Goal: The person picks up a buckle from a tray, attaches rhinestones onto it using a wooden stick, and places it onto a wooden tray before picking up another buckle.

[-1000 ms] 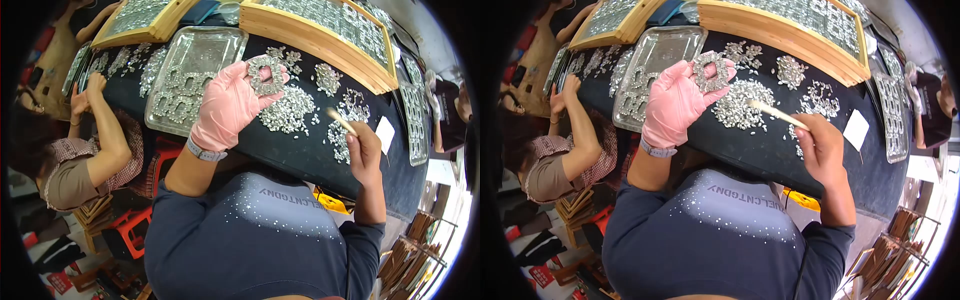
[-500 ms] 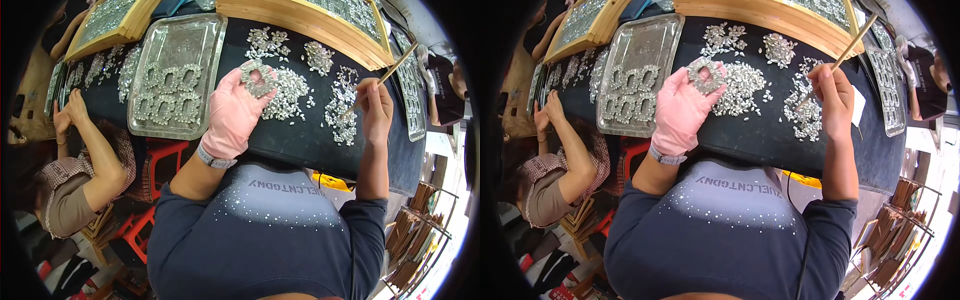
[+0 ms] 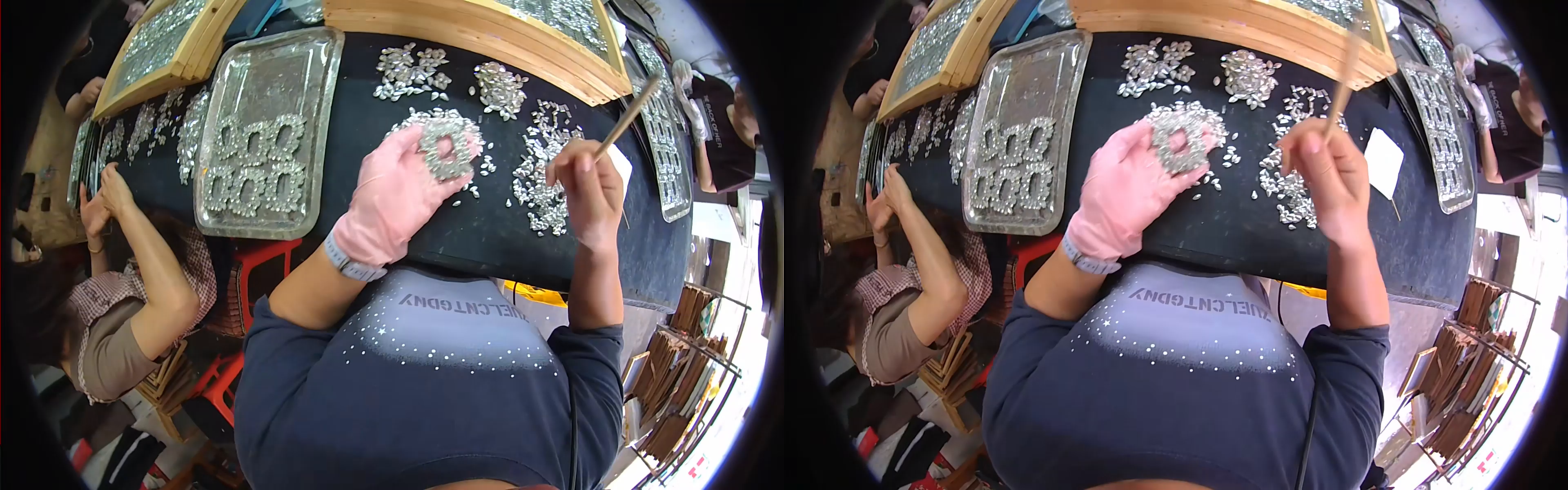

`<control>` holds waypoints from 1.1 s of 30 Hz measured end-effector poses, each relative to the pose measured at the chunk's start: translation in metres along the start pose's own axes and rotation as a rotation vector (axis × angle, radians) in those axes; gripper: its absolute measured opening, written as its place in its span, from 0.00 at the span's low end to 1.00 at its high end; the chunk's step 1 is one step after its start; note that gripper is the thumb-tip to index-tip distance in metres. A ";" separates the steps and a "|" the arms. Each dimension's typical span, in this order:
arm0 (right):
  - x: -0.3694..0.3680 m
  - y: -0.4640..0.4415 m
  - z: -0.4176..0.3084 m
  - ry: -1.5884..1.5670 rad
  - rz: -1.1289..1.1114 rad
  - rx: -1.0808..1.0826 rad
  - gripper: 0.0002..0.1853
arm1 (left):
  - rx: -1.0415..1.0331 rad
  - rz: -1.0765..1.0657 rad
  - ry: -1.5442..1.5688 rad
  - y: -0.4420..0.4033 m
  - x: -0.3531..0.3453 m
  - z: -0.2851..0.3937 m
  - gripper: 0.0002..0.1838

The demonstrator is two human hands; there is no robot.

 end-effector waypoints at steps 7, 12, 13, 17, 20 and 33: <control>-0.048 0.010 -0.062 -0.701 -0.550 0.300 0.23 | 0.096 -0.048 -0.048 0.023 0.000 -0.007 0.22; -0.030 0.027 -0.115 -0.729 -0.878 0.613 0.15 | 0.150 -0.078 -0.054 0.020 0.003 -0.019 0.24; -0.025 0.034 -0.120 -0.813 -0.870 0.647 0.12 | 0.149 -0.085 -0.053 0.019 0.005 -0.019 0.25; -0.005 0.052 -0.123 -0.692 -0.792 0.648 0.12 | 0.151 -0.099 -0.056 0.017 0.003 -0.026 0.25; 0.000 0.055 -0.128 -0.634 -0.763 0.659 0.12 | 0.132 -0.098 -0.077 0.016 0.000 -0.026 0.25; 0.014 0.065 -0.136 -0.468 -0.685 0.675 0.12 | 0.079 -0.168 -0.106 0.003 0.004 -0.017 0.26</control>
Point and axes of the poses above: each hand's wrist, its own y-axis away from the middle knuckle, its own x-axis out of the back of the hand, z = x × y, the point moved 2 cm from there along -y, towards the middle knuckle, and after that the axes turned 6 degrees about z, right-handed, at the moved point
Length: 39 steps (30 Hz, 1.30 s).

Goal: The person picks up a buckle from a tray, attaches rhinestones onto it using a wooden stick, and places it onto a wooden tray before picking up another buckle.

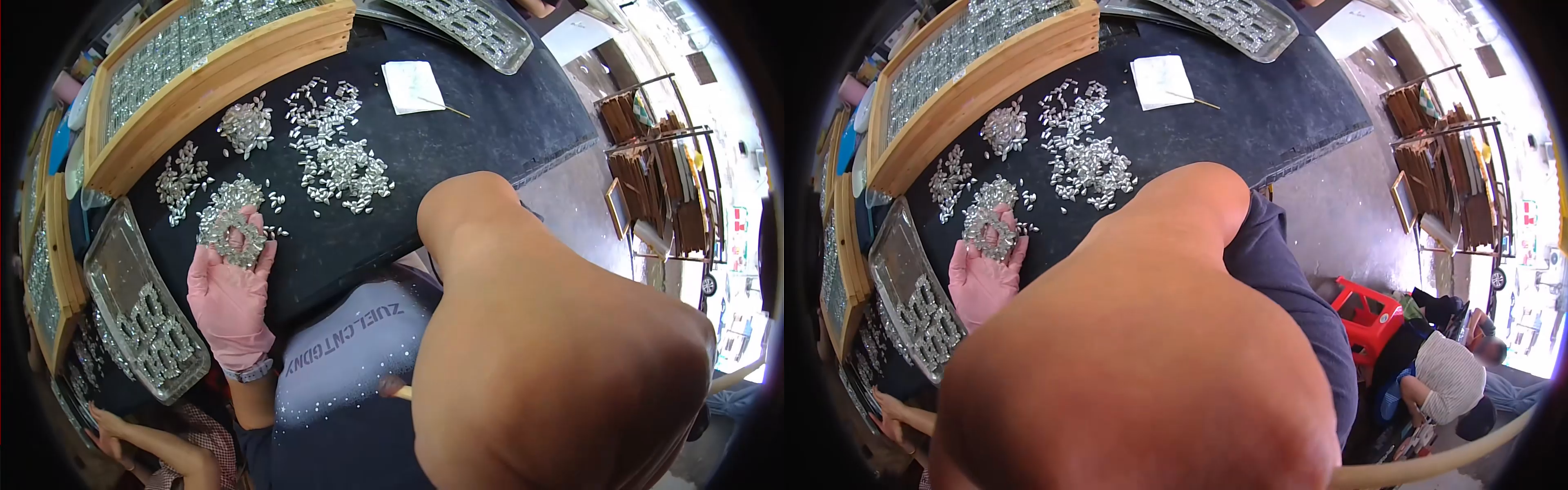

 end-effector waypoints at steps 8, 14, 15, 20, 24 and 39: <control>0.004 0.001 -0.004 0.067 -0.009 -0.020 0.12 | -0.039 0.030 0.088 -0.005 -0.002 0.008 0.27; 0.006 0.002 -0.008 0.124 -0.014 -0.041 0.13 | -0.054 0.041 0.076 -0.006 -0.006 0.008 0.27; 0.007 0.001 -0.008 0.129 -0.016 -0.042 0.13 | -0.031 0.026 0.086 -0.005 -0.008 0.005 0.27; 0.009 0.000 -0.007 0.154 -0.027 -0.053 0.13 | 0.041 -0.006 0.050 -0.009 -0.010 -0.011 0.27; 0.010 -0.001 -0.010 0.189 -0.032 -0.063 0.14 | 0.060 -0.026 0.014 -0.013 -0.011 -0.015 0.27; 0.021 -0.007 -0.017 0.305 -0.068 -0.107 0.15 | -0.040 0.019 0.108 0.000 -0.003 0.011 0.28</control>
Point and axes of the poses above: each hand's wrist, its own y-axis away from the middle knuckle, its own x-axis out of the back of the hand, z = x × y, the point moved 2 cm from there along -y, towards the middle knuckle, and after that the axes turned 6 degrees about z, right-handed, at the moved point
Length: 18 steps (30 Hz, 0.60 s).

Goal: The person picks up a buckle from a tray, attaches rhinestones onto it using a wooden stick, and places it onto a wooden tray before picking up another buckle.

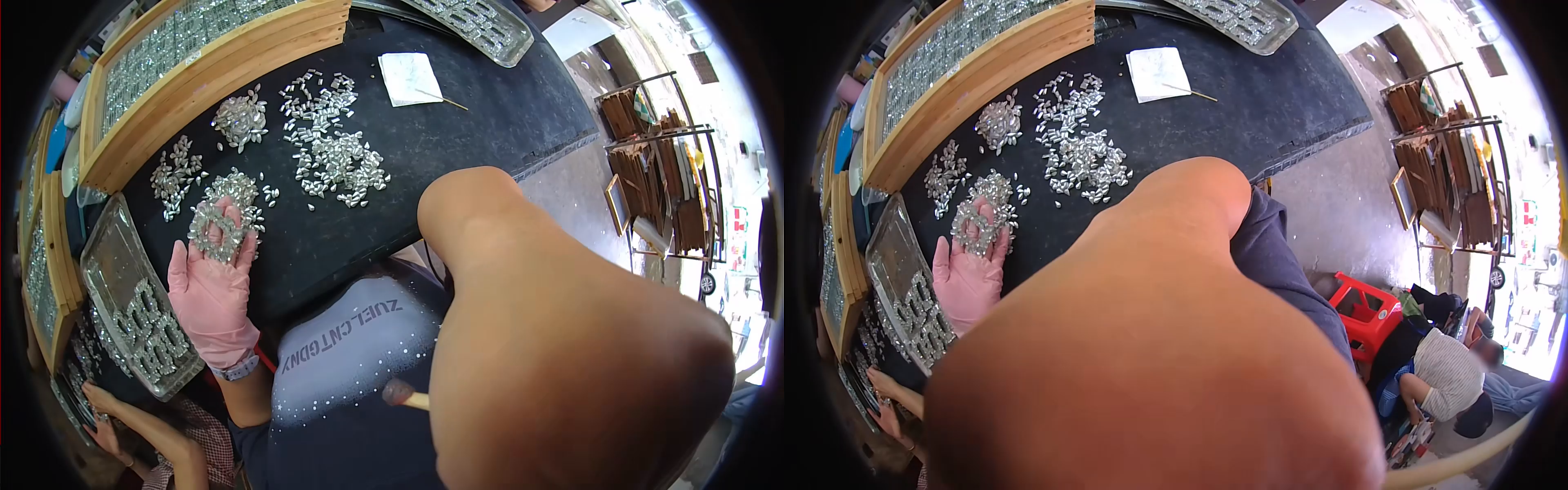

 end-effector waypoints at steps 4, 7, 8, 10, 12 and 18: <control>0.003 -0.002 0.001 0.030 -0.012 -0.008 0.15 | 0.015 0.019 0.009 0.009 0.002 0.001 0.28; 0.005 -0.004 0.002 0.044 -0.024 -0.016 0.16 | 0.016 0.046 0.002 0.012 0.005 0.002 0.27; 0.006 -0.004 0.002 0.050 -0.027 -0.019 0.16 | 0.007 0.062 -0.028 0.011 0.006 0.004 0.27; 0.007 -0.005 0.002 0.063 -0.032 -0.025 0.16 | -0.011 0.094 -0.090 0.008 0.008 0.010 0.27; 0.008 -0.006 0.003 0.071 -0.042 -0.027 0.16 | -0.043 0.082 -0.096 0.005 0.010 0.018 0.27; 0.011 -0.008 0.001 0.112 -0.054 -0.048 0.17 | -0.081 -0.003 -0.089 -0.005 0.005 0.026 0.27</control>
Point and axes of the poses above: each hand's wrist, its own y-axis away from the middle knuckle, its own x-axis out of the back of the hand, z = x × y, the point moved 2 cm from there along -y, towards the middle knuckle, and after that the axes turned 6 degrees about z, right-handed, at the moved point
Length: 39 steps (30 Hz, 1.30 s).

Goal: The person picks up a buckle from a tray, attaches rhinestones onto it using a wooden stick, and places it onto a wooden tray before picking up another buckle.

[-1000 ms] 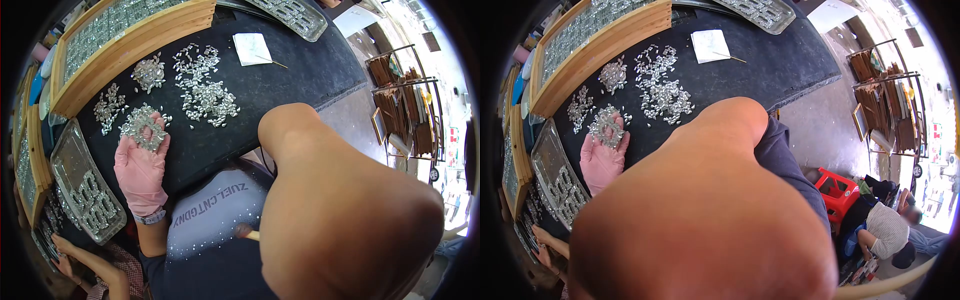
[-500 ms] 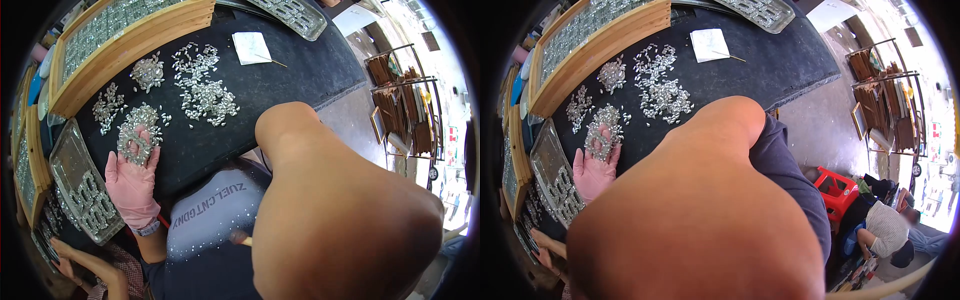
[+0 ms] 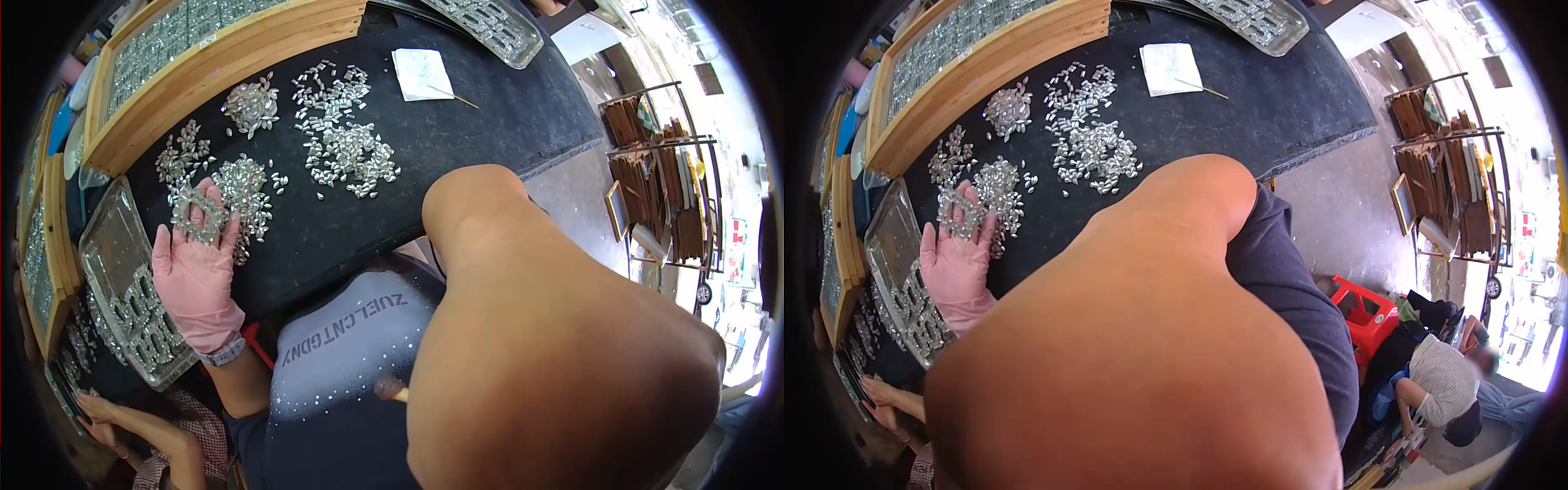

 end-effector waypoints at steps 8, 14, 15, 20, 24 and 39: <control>0.008 -0.002 -0.002 0.051 -0.026 -0.016 0.18 | 0.006 0.046 -0.034 -0.023 -0.012 -0.011 0.26; 0.014 -0.001 -0.003 0.089 -0.037 -0.038 0.19 | 0.059 0.060 -0.018 -0.031 -0.019 -0.025 0.26; 0.015 -0.002 0.000 0.083 -0.043 -0.033 0.19 | 0.068 0.038 -0.023 -0.030 -0.019 -0.023 0.25; 0.004 -0.023 0.042 -0.025 -0.097 0.066 0.19 | -0.027 0.060 0.014 -0.018 -0.013 -0.006 0.22; -0.011 -0.018 0.098 0.167 0.184 -0.070 0.36 | -0.035 0.071 0.055 -0.002 -0.010 0.005 0.20; -0.062 0.019 0.178 0.165 0.510 -0.634 0.18 | -0.054 0.150 0.075 0.016 0.013 0.013 0.20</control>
Point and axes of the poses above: each hand's wrist, its own y-axis away from the middle knuckle, its own x-axis out of the back of the hand, z = x × y, the point moved 2 cm from there along -y, towards the middle knuckle, and after that the axes turned 6 degrees about z, right-handed, at the moved point
